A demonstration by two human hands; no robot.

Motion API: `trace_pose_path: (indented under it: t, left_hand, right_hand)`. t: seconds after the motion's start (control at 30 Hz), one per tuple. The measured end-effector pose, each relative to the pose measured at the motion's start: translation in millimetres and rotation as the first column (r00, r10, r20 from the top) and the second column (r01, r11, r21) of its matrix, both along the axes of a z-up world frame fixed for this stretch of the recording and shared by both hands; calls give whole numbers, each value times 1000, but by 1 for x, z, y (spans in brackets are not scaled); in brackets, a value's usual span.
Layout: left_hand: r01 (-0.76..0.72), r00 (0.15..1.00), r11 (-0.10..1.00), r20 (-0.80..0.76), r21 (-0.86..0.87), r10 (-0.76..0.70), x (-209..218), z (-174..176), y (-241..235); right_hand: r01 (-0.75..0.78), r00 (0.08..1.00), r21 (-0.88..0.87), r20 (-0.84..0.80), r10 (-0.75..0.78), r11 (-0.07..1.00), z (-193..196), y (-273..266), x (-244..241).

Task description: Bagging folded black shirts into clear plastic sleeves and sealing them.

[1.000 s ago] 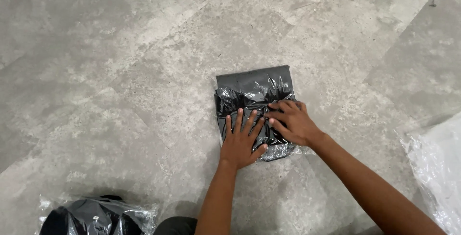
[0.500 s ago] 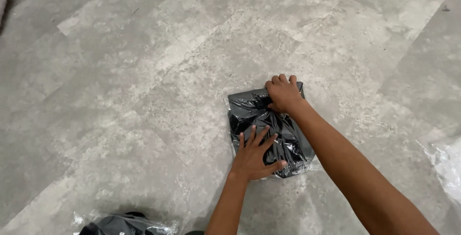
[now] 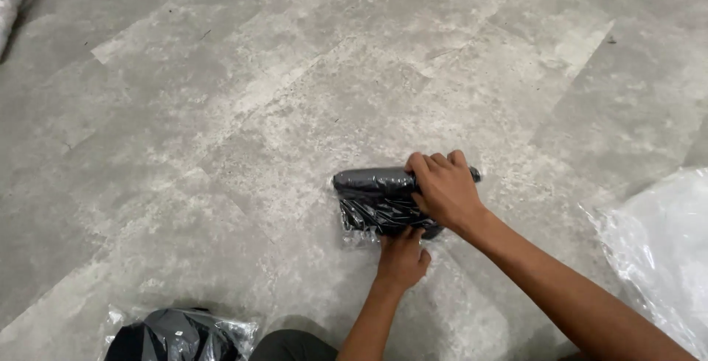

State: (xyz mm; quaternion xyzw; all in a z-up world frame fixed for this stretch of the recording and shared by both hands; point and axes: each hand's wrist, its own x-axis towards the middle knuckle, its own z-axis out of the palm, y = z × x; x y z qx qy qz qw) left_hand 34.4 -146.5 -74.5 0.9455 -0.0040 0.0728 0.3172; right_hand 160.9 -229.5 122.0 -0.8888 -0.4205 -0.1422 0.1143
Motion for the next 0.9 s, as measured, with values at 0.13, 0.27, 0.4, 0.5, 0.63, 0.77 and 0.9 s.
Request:
trace_pose_path:
  t: [0.13, 0.27, 0.4, 0.5, 0.63, 0.77, 0.9]
  left_hand:
    - [40, 993, 991, -115, 130, -25, 0, 2, 7]
    - [167, 970, 975, -204, 150, -134, -20, -51, 12]
    - [281, 933, 943, -283, 178, -224, -33, -116, 35]
    - [359, 894, 912, -354, 199, -275, -46, -167, 72]
    - [461, 831, 760, -522, 458, -190, -81, 7, 112]
    - [-147, 958, 929, -183, 339, 219, -81, 35, 107]
    - [-272, 954, 953, -94, 131, 285, -56, 52, 38]
  right_hand:
    - [2, 999, 72, 53, -6, 997, 37, -42, -62]
    - [36, 995, -20, 94, -34, 999, 28, -76, -101]
    - [87, 996, -59, 9, -87, 994, -33, -96, -124]
    - [46, 998, -62, -37, -48, 997, -71, -110, -136]
    - [27, 987, -190, -150, -56, 981, -107, -126, -149]
    - [-212, 797, -154, -599, 80, 965, -96, -131, -129]
    - [139, 905, 56, -413, -104, 989, -89, -110, -103]
